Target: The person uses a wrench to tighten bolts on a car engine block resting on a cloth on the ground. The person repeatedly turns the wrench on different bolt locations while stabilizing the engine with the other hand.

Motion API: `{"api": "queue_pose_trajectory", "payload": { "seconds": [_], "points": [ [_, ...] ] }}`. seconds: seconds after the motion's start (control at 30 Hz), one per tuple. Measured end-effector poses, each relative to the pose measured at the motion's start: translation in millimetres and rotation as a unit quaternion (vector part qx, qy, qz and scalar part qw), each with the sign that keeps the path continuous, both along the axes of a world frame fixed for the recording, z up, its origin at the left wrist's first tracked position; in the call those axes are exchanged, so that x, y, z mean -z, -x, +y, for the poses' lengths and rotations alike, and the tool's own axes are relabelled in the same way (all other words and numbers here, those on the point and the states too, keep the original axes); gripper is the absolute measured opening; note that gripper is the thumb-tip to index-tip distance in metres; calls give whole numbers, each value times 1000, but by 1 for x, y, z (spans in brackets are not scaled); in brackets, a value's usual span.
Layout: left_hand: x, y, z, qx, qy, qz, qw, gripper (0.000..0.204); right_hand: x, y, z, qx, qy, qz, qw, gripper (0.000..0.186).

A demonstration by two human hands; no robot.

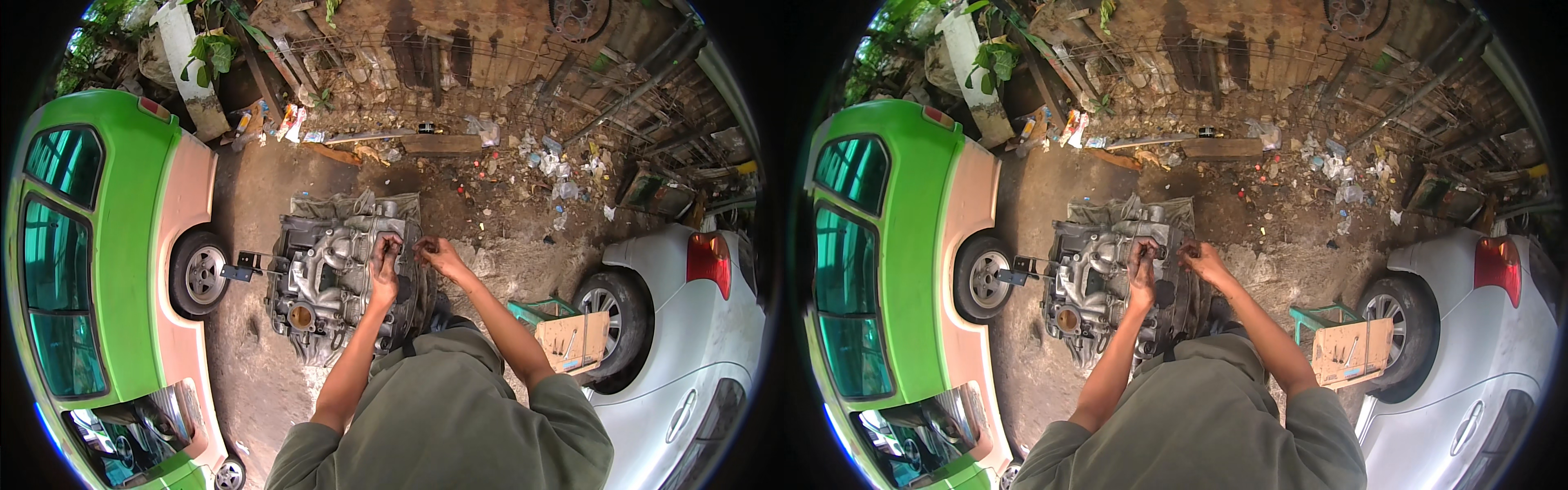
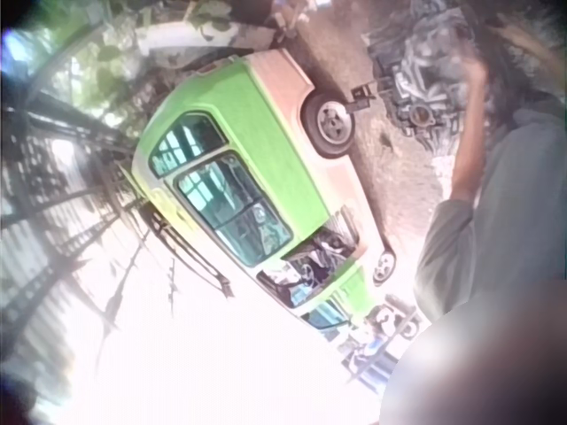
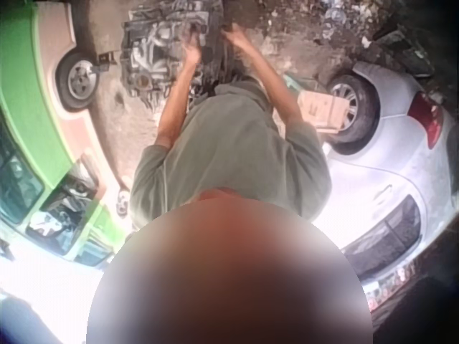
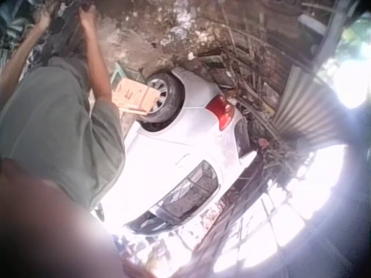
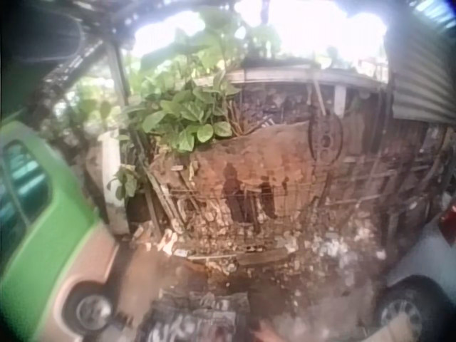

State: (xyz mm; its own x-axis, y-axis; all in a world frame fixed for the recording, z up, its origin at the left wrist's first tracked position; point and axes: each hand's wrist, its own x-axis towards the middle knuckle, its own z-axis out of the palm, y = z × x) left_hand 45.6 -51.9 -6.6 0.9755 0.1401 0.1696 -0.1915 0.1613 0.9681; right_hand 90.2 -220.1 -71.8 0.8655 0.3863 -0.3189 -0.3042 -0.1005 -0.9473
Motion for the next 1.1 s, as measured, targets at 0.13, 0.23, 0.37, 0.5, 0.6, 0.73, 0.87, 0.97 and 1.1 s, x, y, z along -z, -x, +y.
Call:
{"api": "queue_pose_trajectory", "payload": {
  "seconds": [0.13,0.23,0.37,0.5,0.6,0.73,0.87,0.97,1.1],
  "points": [
    [-1,8,-6,-20,-30,10,999,14,-1,-9,8,-18,44,-18,999,25],
    [-2,9,-7,-16,-16,18,1000,15,-7,-14,12,-29,73,25,997,26],
    [-4,8,-7,-24,-12,-5,1000,16,-12,-16,16,-37,33,26,998,29],
    [-5,8,-9,-32,8,8,999,18,-13,-23,20,-61,138,-56,987,34],
    [-4,5,-10,-43,36,-8,998,22,-14,-29,19,-73,188,-91,975,39],
    [-4,-7,-2,-58,32,10,998,31,-21,-38,21,-78,240,-105,962,43],
    [-6,-18,3,-49,4,17,999,33,-31,-44,25,-97,316,-145,933,48],
    [-6,-23,-6,-58,54,-4,997,35,-34,-43,26,-96,302,-163,935,69],
    [-9,-39,-6,-90,62,28,994,35,-25,-38,26,-50,234,-271,932,81]
  ]
}}
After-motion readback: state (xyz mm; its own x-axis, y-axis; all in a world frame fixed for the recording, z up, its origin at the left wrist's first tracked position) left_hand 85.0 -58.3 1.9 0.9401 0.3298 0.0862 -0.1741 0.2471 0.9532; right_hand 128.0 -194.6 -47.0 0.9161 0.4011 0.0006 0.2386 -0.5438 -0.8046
